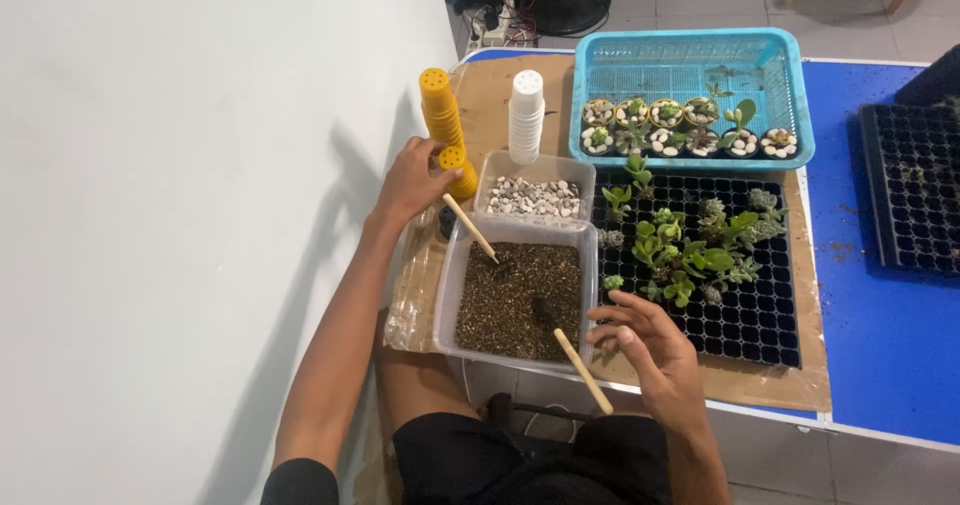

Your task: Planting a small succulent into a yellow plastic pot using soil and a small gardening tool.

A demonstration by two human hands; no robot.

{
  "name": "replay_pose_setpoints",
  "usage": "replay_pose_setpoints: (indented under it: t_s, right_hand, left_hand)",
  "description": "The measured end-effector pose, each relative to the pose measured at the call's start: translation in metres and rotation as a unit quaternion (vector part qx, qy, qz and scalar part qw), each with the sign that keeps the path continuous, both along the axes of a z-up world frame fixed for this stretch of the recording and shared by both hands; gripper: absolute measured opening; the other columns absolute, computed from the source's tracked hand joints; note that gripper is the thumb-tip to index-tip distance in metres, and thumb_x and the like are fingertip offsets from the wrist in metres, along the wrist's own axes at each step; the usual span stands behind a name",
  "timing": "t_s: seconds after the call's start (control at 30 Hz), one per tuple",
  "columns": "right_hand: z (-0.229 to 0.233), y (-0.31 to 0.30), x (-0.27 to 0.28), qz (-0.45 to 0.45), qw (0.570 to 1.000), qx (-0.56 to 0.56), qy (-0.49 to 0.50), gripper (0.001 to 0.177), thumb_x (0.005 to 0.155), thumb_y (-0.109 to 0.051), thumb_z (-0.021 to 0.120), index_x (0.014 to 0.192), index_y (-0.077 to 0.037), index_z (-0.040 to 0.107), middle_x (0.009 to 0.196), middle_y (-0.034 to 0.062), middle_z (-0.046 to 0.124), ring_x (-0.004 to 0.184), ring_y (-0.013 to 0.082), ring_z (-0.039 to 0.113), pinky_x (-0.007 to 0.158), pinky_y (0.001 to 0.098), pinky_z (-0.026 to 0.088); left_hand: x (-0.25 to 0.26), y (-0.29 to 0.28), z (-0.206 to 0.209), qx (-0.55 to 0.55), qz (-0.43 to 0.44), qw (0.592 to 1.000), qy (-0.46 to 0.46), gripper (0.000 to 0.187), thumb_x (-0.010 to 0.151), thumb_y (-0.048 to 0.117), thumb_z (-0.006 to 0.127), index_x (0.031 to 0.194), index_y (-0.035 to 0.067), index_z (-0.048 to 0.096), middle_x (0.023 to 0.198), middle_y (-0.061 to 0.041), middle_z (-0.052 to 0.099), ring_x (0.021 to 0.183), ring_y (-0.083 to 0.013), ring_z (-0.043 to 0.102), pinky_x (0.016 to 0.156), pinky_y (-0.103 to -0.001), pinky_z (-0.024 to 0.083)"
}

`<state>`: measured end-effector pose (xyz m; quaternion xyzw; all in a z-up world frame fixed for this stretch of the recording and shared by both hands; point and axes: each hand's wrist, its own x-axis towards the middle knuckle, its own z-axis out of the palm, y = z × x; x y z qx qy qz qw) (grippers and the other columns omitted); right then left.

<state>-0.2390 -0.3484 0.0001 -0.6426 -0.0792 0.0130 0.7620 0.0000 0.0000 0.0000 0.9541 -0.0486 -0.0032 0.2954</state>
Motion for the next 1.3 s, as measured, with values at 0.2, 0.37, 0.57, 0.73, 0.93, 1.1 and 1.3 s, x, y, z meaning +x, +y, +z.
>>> replay_pose_setpoints:
  t_s: [0.2,0.37,0.57,0.73,0.93,1.1,1.3]
  right_hand:
    - [0.001,0.004,-0.003,0.011,1.000,0.008,-0.013,0.045,0.095,-0.003,0.053,0.139,0.001,0.050,0.120,0.0248,0.072,0.094,0.0289,0.076,0.071,0.0348,0.065]
    - [0.001,0.005,-0.004,0.004,1.000,0.009,0.002,0.045,0.094,-0.003,0.054,0.139,0.003,0.050,0.119,0.0251,0.072,0.096,0.0296,0.076,0.076,0.0373,0.064]
    - [0.004,0.009,0.003,0.009,1.000,-0.011,-0.013,0.045,0.095,-0.002,0.053,0.140,0.000,0.051,0.121,0.0221,0.072,0.098,0.0268,0.074,0.070,0.0335,0.066]
    - [0.040,0.023,0.032,-0.015,0.993,-0.080,-0.083,0.044,0.095,-0.005,0.056,0.138,0.001,0.051,0.124,0.0196,0.067,0.117,0.0305,0.067,0.104,0.0420,0.059]
    - [0.096,0.055,0.054,-0.048,0.988,-0.116,-0.084,0.080,0.087,-0.025,0.066,0.151,0.008,0.031,0.154,0.0404,0.032,0.128,0.0605,0.049,0.100,0.0661,0.049]
    - [0.063,0.058,0.040,-0.025,0.999,-0.015,-0.034,0.064,0.081,-0.010,0.073,0.139,0.005,0.051,0.119,0.0270,0.056,0.096,0.0381,0.069,0.070,0.0413,0.065]
    - [0.052,0.055,0.028,-0.058,0.996,0.064,0.025,0.060,0.081,-0.009,0.074,0.135,0.008,0.055,0.108,0.0262,0.059,0.082,0.0315,0.070,0.059,0.0341,0.066]
  left_hand:
    - [-0.016,-0.005,0.027,-0.087,-0.004,0.996,-0.002,0.046,0.087,0.018,0.075,0.128,0.001,0.061,0.121,-0.017,0.070,0.106,-0.0263,0.071,0.093,-0.038,0.059]
    - [-0.021,-0.006,0.030,-0.129,0.011,0.991,-0.030,0.049,0.090,0.020,0.073,0.131,0.002,0.054,0.125,-0.020,0.067,0.113,-0.0304,0.069,0.097,-0.042,0.060]
    - [-0.050,-0.011,0.050,-0.247,0.035,0.962,-0.108,0.052,0.094,0.029,0.066,0.133,0.000,0.047,0.128,-0.025,0.062,0.114,-0.0347,0.070,0.093,-0.042,0.063]
    - [-0.095,-0.045,0.092,-0.446,0.073,0.886,-0.102,0.058,0.091,0.033,0.067,0.133,0.000,0.046,0.126,-0.019,0.060,0.105,-0.0267,0.071,0.091,-0.032,0.068]
    - [-0.152,-0.099,0.087,-0.611,0.011,0.791,-0.031,0.061,0.099,0.042,0.062,0.140,0.000,0.045,0.125,-0.020,0.057,0.117,-0.0334,0.064,0.101,-0.044,0.059]
    - [-0.175,-0.123,0.043,-0.659,-0.043,0.750,0.015,0.061,0.102,0.038,0.057,0.145,-0.004,0.045,0.126,-0.023,0.057,0.123,-0.0352,0.060,0.110,-0.048,0.049]
    - [-0.185,-0.143,0.051,-0.739,-0.112,0.664,0.008,0.061,0.097,0.025,0.070,0.144,-0.003,0.042,0.135,-0.027,0.057,0.134,-0.0398,0.053,0.115,-0.053,0.043]
